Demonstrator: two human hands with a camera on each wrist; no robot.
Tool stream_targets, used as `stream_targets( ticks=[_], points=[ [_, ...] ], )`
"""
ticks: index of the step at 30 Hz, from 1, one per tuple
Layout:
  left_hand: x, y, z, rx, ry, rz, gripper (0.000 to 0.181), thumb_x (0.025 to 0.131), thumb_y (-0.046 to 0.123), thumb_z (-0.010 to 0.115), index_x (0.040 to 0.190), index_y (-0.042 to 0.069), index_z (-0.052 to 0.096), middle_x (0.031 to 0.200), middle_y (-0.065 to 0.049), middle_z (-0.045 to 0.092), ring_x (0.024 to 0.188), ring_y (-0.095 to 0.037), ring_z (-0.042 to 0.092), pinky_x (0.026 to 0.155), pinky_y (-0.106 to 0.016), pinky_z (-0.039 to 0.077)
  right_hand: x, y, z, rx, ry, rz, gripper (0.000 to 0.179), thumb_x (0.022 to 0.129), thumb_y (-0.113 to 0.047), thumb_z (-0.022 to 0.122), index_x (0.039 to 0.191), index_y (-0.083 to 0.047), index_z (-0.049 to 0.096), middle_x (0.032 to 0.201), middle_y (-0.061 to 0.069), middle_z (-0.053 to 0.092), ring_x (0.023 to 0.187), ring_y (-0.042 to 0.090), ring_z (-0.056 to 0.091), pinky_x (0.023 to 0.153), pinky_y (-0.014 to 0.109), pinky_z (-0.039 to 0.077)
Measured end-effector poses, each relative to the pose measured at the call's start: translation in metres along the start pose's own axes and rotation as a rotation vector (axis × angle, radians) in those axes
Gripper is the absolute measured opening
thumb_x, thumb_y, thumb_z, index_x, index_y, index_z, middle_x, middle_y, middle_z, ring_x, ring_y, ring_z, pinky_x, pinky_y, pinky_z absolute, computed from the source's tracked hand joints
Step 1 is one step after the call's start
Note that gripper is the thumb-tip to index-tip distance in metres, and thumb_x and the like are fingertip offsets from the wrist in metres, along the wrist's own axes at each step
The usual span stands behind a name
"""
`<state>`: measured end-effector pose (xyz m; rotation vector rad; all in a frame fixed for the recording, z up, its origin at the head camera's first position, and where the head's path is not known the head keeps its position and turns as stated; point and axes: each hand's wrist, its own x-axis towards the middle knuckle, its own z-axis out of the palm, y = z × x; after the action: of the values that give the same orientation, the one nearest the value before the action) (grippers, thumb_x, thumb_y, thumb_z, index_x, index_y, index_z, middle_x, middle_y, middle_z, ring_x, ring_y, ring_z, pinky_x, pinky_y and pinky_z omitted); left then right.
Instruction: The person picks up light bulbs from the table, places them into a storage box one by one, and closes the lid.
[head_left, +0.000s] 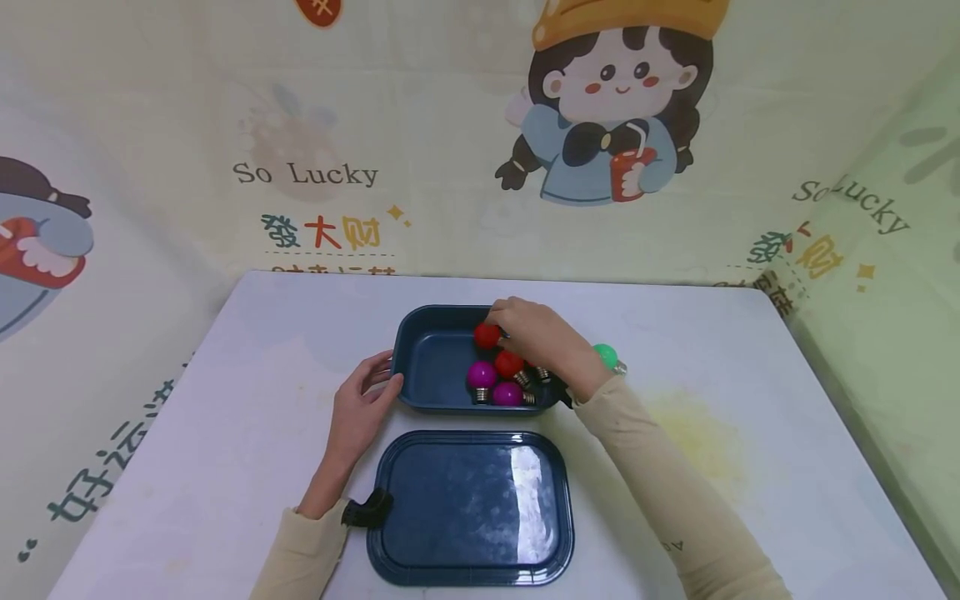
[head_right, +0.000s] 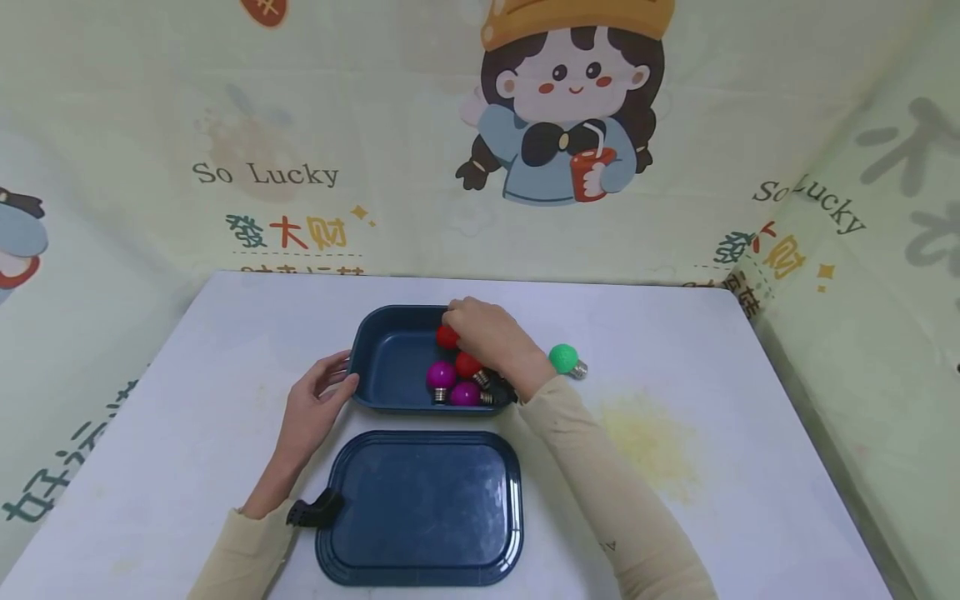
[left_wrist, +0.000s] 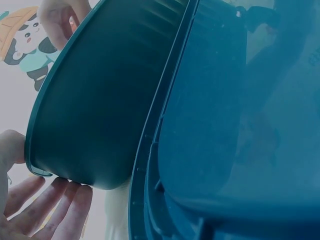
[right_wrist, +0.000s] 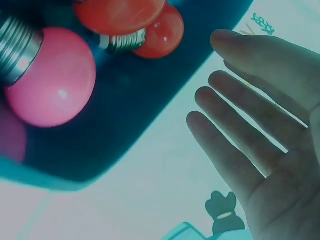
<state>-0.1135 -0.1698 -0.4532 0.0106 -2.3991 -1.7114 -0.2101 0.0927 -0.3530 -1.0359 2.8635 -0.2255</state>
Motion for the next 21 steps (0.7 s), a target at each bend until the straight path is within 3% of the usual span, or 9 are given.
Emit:
stream_targets(
  ticks=[6, 21],
  points=[
    [0.000, 0.000, 0.000, -0.013, 0.002, 0.000, 0.044, 0.096, 0.021, 0.067, 0.137, 0.009, 0.058, 0.129, -0.016, 0.062, 0.116, -0.029, 0.062, 0.085, -0.008, 0.048, -0.013, 0.005, -0.004, -0.021, 0.011, 0.026, 0.041, 0.084, -0.015, 0.080, 0.124, -0.006, 0.069, 0.121, 0.010, 0.067, 0.112, 0.025, 0.062, 0.093, 0.037, 0.055],
    [0.000, -0.001, 0.000, -0.023, -0.009, -0.027, 0.046, 0.096, 0.018, 0.067, 0.139, 0.008, 0.055, 0.134, -0.018, 0.060, 0.120, -0.029, 0.060, 0.085, -0.006, 0.047, -0.041, 0.029, -0.004, -0.001, 0.024, 0.129, 0.040, 0.086, -0.013, 0.078, 0.124, -0.003, 0.067, 0.124, 0.013, 0.065, 0.117, 0.028, 0.059, 0.098, 0.042, 0.053]
  ],
)
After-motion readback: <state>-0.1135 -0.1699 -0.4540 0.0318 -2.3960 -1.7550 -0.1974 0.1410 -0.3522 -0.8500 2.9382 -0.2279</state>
